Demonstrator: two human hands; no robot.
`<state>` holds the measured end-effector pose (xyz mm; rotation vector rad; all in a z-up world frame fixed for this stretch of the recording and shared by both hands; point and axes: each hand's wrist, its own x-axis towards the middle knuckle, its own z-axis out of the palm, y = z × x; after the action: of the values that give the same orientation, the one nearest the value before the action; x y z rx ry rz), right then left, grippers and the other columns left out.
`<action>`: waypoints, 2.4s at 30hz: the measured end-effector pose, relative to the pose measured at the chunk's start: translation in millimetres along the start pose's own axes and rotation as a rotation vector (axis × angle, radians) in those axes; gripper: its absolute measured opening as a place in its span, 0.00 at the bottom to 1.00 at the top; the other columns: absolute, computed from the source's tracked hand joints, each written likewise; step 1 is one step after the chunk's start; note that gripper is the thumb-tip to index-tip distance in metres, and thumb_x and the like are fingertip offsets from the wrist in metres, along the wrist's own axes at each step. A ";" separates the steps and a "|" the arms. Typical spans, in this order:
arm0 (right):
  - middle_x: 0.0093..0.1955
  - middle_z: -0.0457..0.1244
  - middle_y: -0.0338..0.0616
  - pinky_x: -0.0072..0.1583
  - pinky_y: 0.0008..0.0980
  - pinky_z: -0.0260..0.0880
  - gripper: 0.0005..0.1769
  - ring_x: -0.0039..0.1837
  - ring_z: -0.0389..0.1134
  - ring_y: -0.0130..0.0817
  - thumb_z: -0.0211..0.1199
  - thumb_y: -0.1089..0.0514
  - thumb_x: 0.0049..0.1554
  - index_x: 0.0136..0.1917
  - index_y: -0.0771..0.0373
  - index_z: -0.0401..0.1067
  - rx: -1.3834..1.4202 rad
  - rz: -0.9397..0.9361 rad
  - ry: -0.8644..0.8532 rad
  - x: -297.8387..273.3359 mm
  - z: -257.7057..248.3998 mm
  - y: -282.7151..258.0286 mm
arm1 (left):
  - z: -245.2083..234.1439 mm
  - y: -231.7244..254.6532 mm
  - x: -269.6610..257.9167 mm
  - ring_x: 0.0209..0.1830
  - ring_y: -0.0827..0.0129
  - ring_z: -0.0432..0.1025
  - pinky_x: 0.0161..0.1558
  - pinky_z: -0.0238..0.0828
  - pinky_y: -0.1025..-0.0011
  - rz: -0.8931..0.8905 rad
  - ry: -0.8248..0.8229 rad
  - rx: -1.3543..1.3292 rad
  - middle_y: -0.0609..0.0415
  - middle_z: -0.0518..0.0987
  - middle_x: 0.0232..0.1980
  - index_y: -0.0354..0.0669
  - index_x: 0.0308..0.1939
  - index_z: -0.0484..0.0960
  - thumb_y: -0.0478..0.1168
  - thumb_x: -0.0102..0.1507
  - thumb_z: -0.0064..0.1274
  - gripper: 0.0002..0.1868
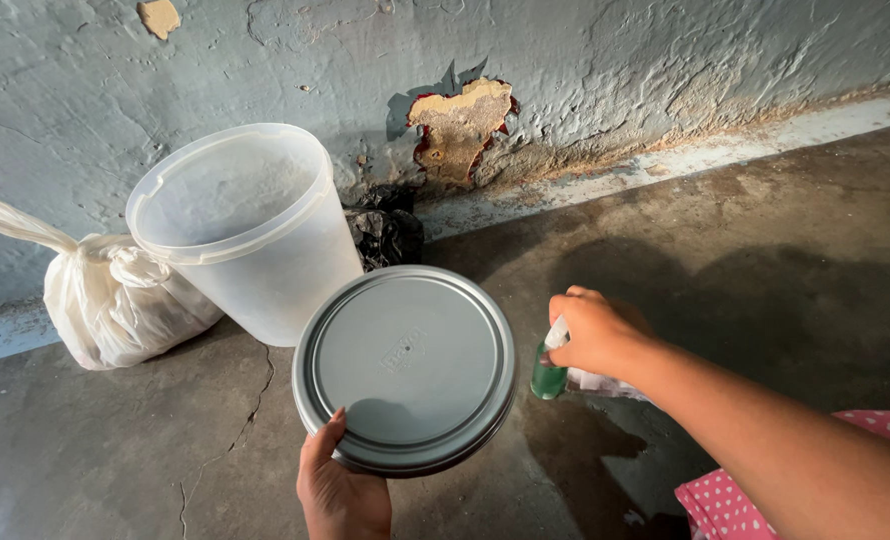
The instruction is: The person wipes a round gray lid with a white cloth, rotating it to clean different areas. They spray a cleaning solution from a green bottle onto the lid and continue wiping both sides thoroughly.
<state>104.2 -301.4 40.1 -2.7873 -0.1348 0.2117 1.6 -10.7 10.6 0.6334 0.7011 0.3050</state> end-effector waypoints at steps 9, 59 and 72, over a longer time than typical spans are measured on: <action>0.58 0.65 0.39 0.60 0.42 0.70 0.29 0.63 0.69 0.42 0.80 0.44 0.42 0.53 0.53 0.73 -0.206 0.046 -0.182 -22.9 -20.2 -11.7 | 8.2 0.9 -18.8 0.56 0.62 0.73 0.63 0.68 0.56 -0.131 0.017 -0.064 0.50 0.77 0.54 0.36 0.53 0.76 0.32 0.57 0.42 0.20; 0.49 0.71 0.41 0.47 0.39 0.73 0.11 0.46 0.74 0.42 0.71 0.58 0.53 0.50 0.59 0.77 0.160 -0.360 0.825 -114.5 -91.8 -2.8 | 7.4 -96.1 -113.0 0.57 0.56 0.74 0.63 0.65 0.53 -0.522 -0.151 0.066 0.49 0.81 0.55 0.37 0.53 0.78 0.41 0.58 0.48 0.20; 0.64 0.58 0.46 0.56 0.58 0.60 0.35 0.67 0.62 0.46 0.71 0.44 0.50 0.63 0.59 0.60 0.027 -0.228 0.292 -111.5 -12.3 -30.9 | -15.2 -102.7 -87.5 0.41 0.59 0.73 0.51 0.70 0.51 -0.497 -0.294 0.005 0.52 0.79 0.38 0.40 0.38 0.73 0.31 0.50 0.41 0.13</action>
<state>-5.7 -289.7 76.6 -2.7107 -0.3701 -0.2465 -67.2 -123.8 -19.4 0.4762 0.5531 -0.2465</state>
